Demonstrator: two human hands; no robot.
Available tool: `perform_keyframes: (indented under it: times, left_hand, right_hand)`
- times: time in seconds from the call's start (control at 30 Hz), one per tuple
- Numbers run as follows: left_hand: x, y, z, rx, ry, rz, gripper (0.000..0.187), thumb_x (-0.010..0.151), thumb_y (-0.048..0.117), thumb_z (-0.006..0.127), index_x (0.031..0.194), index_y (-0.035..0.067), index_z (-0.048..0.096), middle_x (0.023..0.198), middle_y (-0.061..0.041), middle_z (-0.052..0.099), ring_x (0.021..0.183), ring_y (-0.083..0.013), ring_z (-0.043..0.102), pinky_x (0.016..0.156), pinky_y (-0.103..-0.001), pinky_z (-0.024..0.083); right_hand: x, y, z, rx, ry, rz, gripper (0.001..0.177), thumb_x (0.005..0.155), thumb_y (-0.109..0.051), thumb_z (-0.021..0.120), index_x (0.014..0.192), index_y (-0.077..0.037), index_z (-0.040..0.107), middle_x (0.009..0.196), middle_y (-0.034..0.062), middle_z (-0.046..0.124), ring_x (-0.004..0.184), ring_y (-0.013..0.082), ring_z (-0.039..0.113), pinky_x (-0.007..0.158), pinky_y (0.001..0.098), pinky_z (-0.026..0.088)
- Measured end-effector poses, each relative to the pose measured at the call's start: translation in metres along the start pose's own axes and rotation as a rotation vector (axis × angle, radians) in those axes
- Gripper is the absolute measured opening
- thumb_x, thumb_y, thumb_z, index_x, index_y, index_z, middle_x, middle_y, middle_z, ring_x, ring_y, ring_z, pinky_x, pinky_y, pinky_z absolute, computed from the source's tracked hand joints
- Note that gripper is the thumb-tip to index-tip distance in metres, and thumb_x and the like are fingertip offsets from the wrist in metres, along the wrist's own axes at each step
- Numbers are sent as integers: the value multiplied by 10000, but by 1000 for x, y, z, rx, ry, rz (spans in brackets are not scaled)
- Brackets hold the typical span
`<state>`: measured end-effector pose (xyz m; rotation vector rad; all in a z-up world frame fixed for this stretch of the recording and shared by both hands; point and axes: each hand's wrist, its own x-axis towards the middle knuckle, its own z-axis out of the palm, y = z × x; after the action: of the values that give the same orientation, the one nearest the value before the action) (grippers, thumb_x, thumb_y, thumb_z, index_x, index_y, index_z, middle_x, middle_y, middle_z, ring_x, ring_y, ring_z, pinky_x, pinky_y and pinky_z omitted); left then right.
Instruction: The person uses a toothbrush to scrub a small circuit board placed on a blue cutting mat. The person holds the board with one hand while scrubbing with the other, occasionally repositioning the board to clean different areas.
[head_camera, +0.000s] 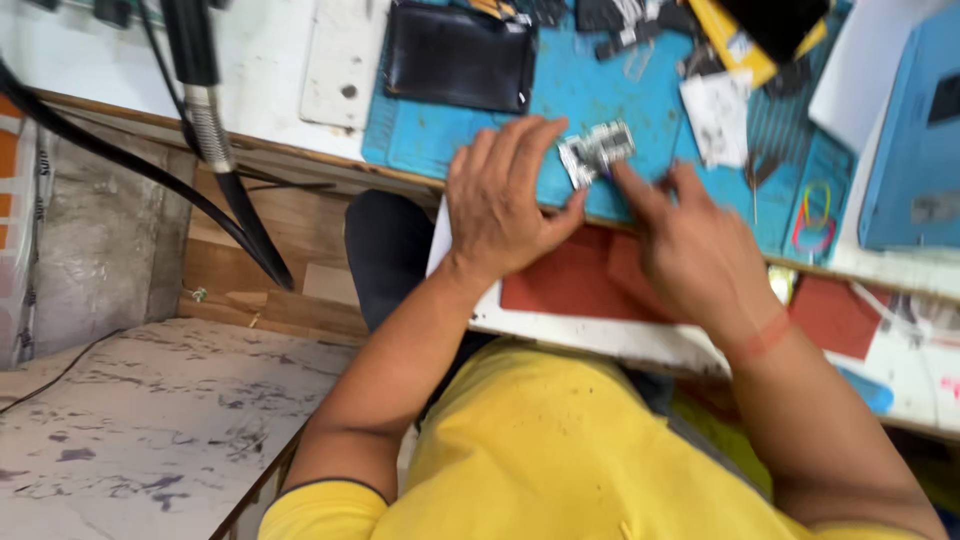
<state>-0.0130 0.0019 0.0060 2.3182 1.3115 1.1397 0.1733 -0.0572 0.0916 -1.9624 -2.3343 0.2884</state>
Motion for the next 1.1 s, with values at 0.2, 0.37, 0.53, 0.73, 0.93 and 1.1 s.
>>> perform_keyframes:
  times: [0.2,0.37,0.53,0.73,0.93,1.1]
  left_hand:
    - [-1,4,0,-46,10,1,648,812,378,875,1336,98,618,1190,-28,711,1048,-240,616,883,-409,451]
    - [-1,7,2,-60,12,-12,614,785,354,887,1295,100,659,1149,-9,738,1014,-228,620,854,-400,448]
    - [-1,8,0,-72,14,-6,568,803,340,894,1268,103,669,1135,-1,738,1013,-220,627,850,-401,445]
    - [3,13,-4,-57,9,-20,594,760,329,889,1265,103,673,1147,-30,747,997,-236,620,854,-414,432]
    - [14,15,-9,-75,-101,-62,609,732,369,907,1262,145,705,1098,-11,753,968,-227,619,843,-408,408]
    - [22,12,-6,-115,-117,-96,564,710,322,890,1215,153,702,1059,7,755,961,-203,639,826,-405,403]
  right_hand:
    - [-2,9,22,48,108,-10,560,813,-86,685,1369,-151,658,1077,149,652,608,378,651,532,477,542]
    - [-19,8,23,59,173,-1,529,888,-84,679,1409,-178,655,1076,131,643,655,376,655,582,469,551]
    - [-19,13,20,73,88,57,606,794,-85,670,1393,-168,637,1048,163,637,613,403,649,551,475,559]
    - [-16,17,14,74,28,58,647,776,-61,647,1410,-188,624,1067,161,632,620,409,655,569,488,564]
    - [-7,9,9,13,14,58,591,856,-23,598,1417,-206,633,1087,144,638,647,401,666,568,491,564]
    - [-1,4,4,59,9,5,564,813,-79,613,1372,-152,635,1058,174,629,617,419,652,560,508,557]
